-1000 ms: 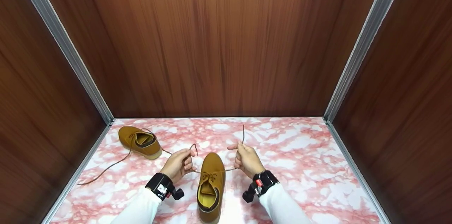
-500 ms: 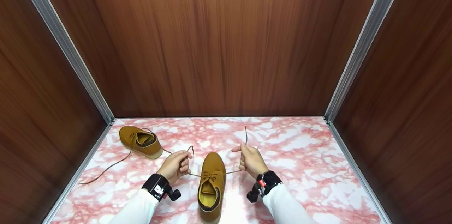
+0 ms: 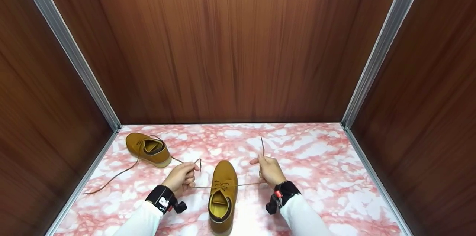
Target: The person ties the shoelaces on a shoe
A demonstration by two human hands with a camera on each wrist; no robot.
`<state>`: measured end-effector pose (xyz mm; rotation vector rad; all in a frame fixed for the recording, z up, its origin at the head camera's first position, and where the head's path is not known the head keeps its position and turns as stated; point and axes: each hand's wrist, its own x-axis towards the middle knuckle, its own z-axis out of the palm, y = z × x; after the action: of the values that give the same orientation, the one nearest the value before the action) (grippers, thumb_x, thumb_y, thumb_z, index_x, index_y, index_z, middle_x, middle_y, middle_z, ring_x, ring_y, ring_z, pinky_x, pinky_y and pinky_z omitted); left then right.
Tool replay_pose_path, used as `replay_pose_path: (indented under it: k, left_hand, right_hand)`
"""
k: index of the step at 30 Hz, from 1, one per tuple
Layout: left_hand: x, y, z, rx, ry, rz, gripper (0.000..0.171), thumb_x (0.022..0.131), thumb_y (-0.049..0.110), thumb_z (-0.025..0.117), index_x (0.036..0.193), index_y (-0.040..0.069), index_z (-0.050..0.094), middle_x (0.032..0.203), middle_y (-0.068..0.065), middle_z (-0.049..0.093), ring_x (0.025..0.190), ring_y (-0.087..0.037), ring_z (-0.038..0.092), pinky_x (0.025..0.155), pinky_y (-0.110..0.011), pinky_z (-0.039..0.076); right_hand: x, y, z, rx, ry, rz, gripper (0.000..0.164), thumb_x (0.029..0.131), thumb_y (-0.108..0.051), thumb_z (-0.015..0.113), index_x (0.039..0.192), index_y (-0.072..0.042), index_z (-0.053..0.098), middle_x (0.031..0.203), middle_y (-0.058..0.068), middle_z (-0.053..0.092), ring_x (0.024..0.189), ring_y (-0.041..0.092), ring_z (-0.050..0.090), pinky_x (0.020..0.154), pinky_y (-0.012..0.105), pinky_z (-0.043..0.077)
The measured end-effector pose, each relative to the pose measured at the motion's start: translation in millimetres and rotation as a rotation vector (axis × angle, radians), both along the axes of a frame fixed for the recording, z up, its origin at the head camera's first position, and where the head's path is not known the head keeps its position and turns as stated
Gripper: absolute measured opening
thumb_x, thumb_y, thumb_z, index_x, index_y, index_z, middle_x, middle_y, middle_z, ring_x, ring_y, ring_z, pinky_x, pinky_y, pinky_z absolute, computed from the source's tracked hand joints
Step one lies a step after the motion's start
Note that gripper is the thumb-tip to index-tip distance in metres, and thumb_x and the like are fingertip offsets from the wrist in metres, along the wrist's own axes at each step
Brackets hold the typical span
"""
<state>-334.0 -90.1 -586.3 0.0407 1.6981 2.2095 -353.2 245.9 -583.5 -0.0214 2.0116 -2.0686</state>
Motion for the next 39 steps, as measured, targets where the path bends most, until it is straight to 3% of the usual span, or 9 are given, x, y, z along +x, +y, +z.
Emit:
replay_pose_path:
  k: [7,18,26,39]
  left_hand:
    - [-2.3,-1.3,-8.4,-0.051,-0.040,0.023,0.018,0.098,0.019,0.048,0.098,0.001,0.052,0.052,0.011,0.024,0.042,-0.003,0.024,0.044,-0.019,0.034]
    - [-0.5,-5.6,-17.2,-0.087,-0.032,0.040,0.018,0.101,0.019,0.046,0.096,0.004,0.054,0.053,0.011,0.025,0.041,-0.002,0.027,0.042,-0.018,0.035]
    - [2.5,-7.5,-21.9,-0.117,-0.034,0.042,0.021,0.102,0.019,0.044,0.096,0.003,0.056,0.053,0.010,0.029,0.042,-0.004,0.034,0.043,-0.019,0.036]
    - [0.0,-7.7,-24.4,-0.160,-0.031,0.060,0.019,0.100,0.022,0.048,0.096,0.006,0.058,0.053,0.010,0.030,0.041,-0.004,0.037,0.043,-0.019,0.038]
  right_hand:
    - [-3.6,2.0,-7.4,0.065,0.027,-0.035,0.051,0.104,-0.041,0.039,0.110,0.004,0.062,0.046,-0.009,0.030,0.039,0.007,0.029,0.041,0.023,0.028]
    - [-3.7,2.9,-13.5,0.128,0.004,-0.056,0.047,0.106,-0.033,0.036,0.107,0.007,0.062,0.045,-0.008,0.030,0.036,0.009,0.026,0.037,0.026,0.025]
    - [-4.0,4.0,-18.2,0.173,0.012,-0.050,0.055,0.102,-0.045,0.042,0.104,0.005,0.063,0.044,-0.008,0.030,0.034,0.008,0.029,0.035,0.025,0.025]
    - [1.1,1.2,-17.8,0.309,-0.019,-0.006,0.057,0.101,-0.049,0.041,0.108,0.001,0.067,0.047,-0.007,0.032,0.041,0.012,0.032,0.042,0.028,0.034]
